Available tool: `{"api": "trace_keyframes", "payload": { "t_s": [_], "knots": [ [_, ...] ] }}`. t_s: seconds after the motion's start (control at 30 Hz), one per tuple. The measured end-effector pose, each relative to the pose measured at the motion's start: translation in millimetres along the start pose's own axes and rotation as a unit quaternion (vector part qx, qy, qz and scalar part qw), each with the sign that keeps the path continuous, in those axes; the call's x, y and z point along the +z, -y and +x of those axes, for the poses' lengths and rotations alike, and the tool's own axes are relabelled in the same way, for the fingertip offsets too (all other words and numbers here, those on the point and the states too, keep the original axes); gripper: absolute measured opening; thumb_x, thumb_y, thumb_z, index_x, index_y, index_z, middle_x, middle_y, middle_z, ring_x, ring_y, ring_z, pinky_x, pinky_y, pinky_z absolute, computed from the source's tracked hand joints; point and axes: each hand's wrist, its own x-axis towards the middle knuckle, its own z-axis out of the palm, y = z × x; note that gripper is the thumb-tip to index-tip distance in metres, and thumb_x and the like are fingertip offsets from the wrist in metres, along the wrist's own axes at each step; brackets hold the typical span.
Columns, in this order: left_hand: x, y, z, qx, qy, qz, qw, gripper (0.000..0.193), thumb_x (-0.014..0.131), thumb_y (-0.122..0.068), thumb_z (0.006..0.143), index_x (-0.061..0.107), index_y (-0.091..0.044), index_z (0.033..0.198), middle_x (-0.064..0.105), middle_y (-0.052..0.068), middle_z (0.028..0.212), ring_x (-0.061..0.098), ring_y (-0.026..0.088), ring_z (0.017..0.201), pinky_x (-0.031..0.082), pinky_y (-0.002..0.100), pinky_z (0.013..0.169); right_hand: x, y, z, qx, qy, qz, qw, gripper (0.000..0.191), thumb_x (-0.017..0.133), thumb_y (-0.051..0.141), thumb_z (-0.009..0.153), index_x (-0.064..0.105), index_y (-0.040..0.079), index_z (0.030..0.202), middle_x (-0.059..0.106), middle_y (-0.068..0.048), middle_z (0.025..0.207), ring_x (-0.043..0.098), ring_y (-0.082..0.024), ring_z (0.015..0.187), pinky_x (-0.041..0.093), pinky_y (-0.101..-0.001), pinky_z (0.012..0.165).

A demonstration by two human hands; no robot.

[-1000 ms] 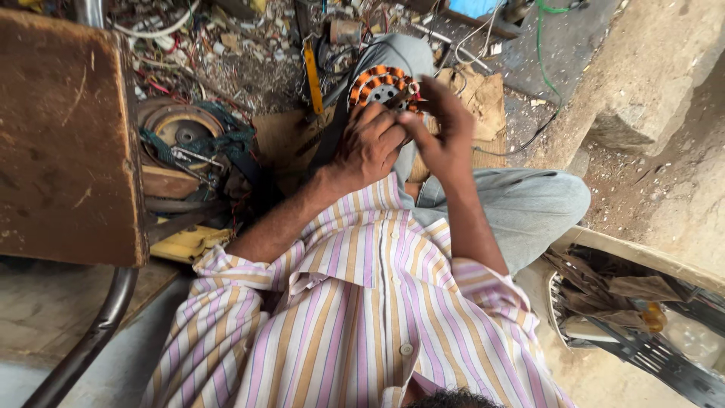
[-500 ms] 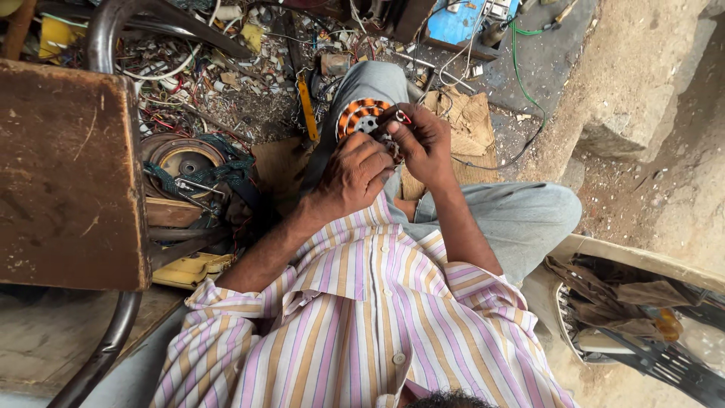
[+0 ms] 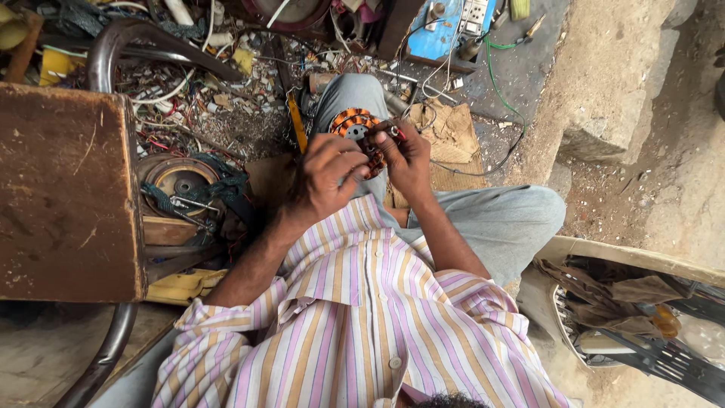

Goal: The person sits on the floor and works on a motor stator, using pliers to adjust copper windings and orange-handled scissors to trim wires. The task involves repeated manipulation of the stator and wire trimming.

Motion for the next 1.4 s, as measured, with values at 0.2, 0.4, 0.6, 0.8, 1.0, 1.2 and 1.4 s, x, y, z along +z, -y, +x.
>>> {"api": "trace_keyframes", "payload": {
  "t_s": [0.2, 0.4, 0.6, 0.8, 1.0, 1.2, 1.4],
  "knots": [
    [3.0, 21.5, -15.7, -0.089, -0.040, 0.018, 0.995, 0.062, 0.082, -0.016, 0.094, 0.050, 0.000, 0.145, 0.038, 0.029, 0.153, 0.045, 0.044, 0.142, 0.046, 0.053, 0.115, 16.5, -0.3, 6.9, -0.038, -0.030, -0.009, 0.999, 0.018, 0.070, 0.016, 0.103, 0.070, 0.000, 0.111, 0.075, -0.004, 0.096, 0.068, -0.009, 0.088, 0.057, -0.0251, 0.079],
    [13.4, 42.7, -31.2, -0.142, -0.009, -0.008, 0.990, 0.064, 0.079, -0.011, 0.091, 0.049, -0.005, 0.146, 0.041, 0.023, 0.155, 0.047, 0.043, 0.142, 0.046, 0.049, 0.116, 19.7, 0.9, 15.7, -0.009, -0.019, -0.065, 0.998, 0.018, 0.071, 0.014, 0.100, 0.071, -0.001, 0.111, 0.073, -0.004, 0.091, 0.064, -0.007, 0.083, 0.054, -0.0238, 0.073],
    [18.0, 49.4, -31.7, -0.160, -0.006, 0.007, 0.987, 0.068, 0.080, -0.006, 0.085, 0.049, -0.005, 0.146, 0.042, 0.023, 0.152, 0.047, 0.043, 0.141, 0.046, 0.049, 0.115, 15.4, -3.4, 7.4, -0.027, -0.026, -0.055, 0.998, 0.020, 0.072, 0.015, 0.101, 0.072, -0.001, 0.112, 0.074, -0.006, 0.096, 0.066, -0.009, 0.086, 0.054, -0.0237, 0.075],
    [14.6, 52.0, -25.6, -0.137, 0.000, -0.005, 0.991, 0.066, 0.074, -0.001, 0.090, 0.046, -0.007, 0.150, 0.042, 0.022, 0.156, 0.049, 0.040, 0.143, 0.047, 0.046, 0.119, 14.8, -6.9, -1.4, -0.059, -0.049, -0.115, 0.990, 0.020, 0.072, 0.014, 0.102, 0.072, -0.001, 0.115, 0.076, -0.008, 0.096, 0.072, -0.012, 0.089, 0.057, -0.0250, 0.077],
    [13.9, 55.3, -18.7, -0.129, -0.010, -0.012, 0.991, 0.071, 0.078, -0.007, 0.088, 0.044, -0.004, 0.150, 0.042, 0.028, 0.152, 0.047, 0.044, 0.142, 0.045, 0.049, 0.117, 4.4, -1.9, 3.3, -0.014, -0.015, -0.035, 0.999, 0.034, 0.074, 0.015, 0.097, 0.064, -0.001, 0.125, 0.076, -0.008, 0.107, 0.072, -0.013, 0.097, 0.059, -0.0261, 0.083],
    [16.6, 61.4, -26.2, -0.118, -0.072, -0.054, 0.989, 0.071, 0.082, -0.020, 0.093, 0.044, -0.004, 0.150, 0.050, 0.024, 0.148, 0.051, 0.041, 0.141, 0.044, 0.049, 0.119, -9.3, -4.1, 5.4, 0.014, -0.019, -0.021, 1.000, 0.037, 0.076, 0.015, 0.095, 0.065, -0.001, 0.127, 0.074, -0.008, 0.110, 0.071, -0.013, 0.099, 0.060, -0.0269, 0.087],
    [27.3, 69.3, -33.4, -0.139, -0.091, -0.062, 0.984, 0.070, 0.084, -0.020, 0.091, 0.046, -0.004, 0.147, 0.053, 0.022, 0.145, 0.052, 0.040, 0.137, 0.044, 0.048, 0.117, -42.4, -32.2, -8.0, 0.056, -0.045, -0.028, 0.997, 0.029, 0.074, 0.015, 0.101, 0.068, -0.001, 0.124, 0.073, -0.006, 0.107, 0.068, -0.012, 0.096, 0.057, -0.0256, 0.085]
  ]
}}
